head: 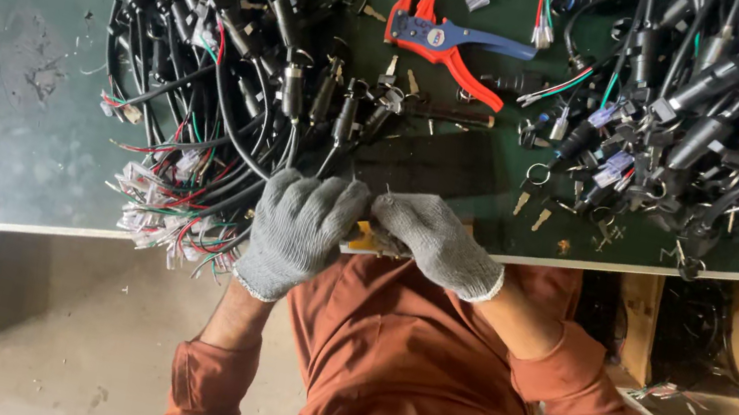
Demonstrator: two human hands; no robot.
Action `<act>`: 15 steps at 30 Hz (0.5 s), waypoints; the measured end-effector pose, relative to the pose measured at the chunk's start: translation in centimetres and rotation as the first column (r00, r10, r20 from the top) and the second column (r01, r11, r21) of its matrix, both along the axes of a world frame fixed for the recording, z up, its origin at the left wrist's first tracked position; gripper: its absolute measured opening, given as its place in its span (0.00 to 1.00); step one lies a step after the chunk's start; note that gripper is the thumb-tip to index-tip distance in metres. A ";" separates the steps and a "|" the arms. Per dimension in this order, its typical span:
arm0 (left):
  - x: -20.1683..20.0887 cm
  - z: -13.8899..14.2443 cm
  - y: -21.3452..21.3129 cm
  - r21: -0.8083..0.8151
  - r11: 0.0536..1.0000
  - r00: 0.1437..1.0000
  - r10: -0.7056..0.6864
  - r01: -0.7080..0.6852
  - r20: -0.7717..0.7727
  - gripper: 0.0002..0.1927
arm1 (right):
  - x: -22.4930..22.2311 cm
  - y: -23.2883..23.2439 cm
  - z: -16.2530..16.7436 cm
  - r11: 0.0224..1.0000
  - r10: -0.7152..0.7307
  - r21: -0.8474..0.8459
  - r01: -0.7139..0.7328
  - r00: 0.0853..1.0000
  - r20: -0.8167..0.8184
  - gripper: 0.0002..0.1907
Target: The person assembles an electrical component by inserting wires into a yellow terminal block and securing them with a screwdriver. They repeatedly pick up wires, insert them into the block, and tighten the screws.
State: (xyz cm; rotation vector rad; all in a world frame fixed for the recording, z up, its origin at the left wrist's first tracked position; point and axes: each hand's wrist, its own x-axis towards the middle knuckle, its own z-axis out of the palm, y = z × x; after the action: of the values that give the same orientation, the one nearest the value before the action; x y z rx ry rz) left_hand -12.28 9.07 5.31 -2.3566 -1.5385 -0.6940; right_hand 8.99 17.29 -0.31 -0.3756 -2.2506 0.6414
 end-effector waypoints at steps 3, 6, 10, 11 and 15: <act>-0.2 0.8 0.5 -0.004 0.999 0.995 -0.043 0.043 -0.090 0.25 | -0.3 -0.1 0.4 0.131 0.075 -0.990 -0.054 0.996 -0.044 0.30; -0.4 1.2 0.8 -0.028 0.995 0.989 -0.093 0.096 0.115 0.26 | -0.1 0.7 2.2 0.711 0.057 -0.703 0.017 0.995 0.083 0.13; -1.1 1.3 0.3 -0.129 0.992 0.997 -0.010 0.000 -0.079 0.29 | 0.4 1.8 4.9 0.905 0.041 -0.425 0.012 0.993 0.115 0.08; -1.6 1.3 0.3 -0.079 0.996 0.979 0.018 -0.035 -0.204 0.28 | 0.5 2.1 5.5 0.908 0.007 -0.418 0.038 0.994 0.106 0.08; -3.8 0.0 2.2 0.122 0.889 0.895 0.447 -0.442 -0.014 0.31 | 2.1 5.0 7.1 0.869 -0.456 -0.138 0.476 0.877 0.154 0.14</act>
State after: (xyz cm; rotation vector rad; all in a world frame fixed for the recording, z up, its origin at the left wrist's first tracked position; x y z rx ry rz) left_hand -16.07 11.28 5.34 -1.8199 -1.8713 -0.5972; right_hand 11.13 22.28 6.79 -1.0339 -2.0981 0.5623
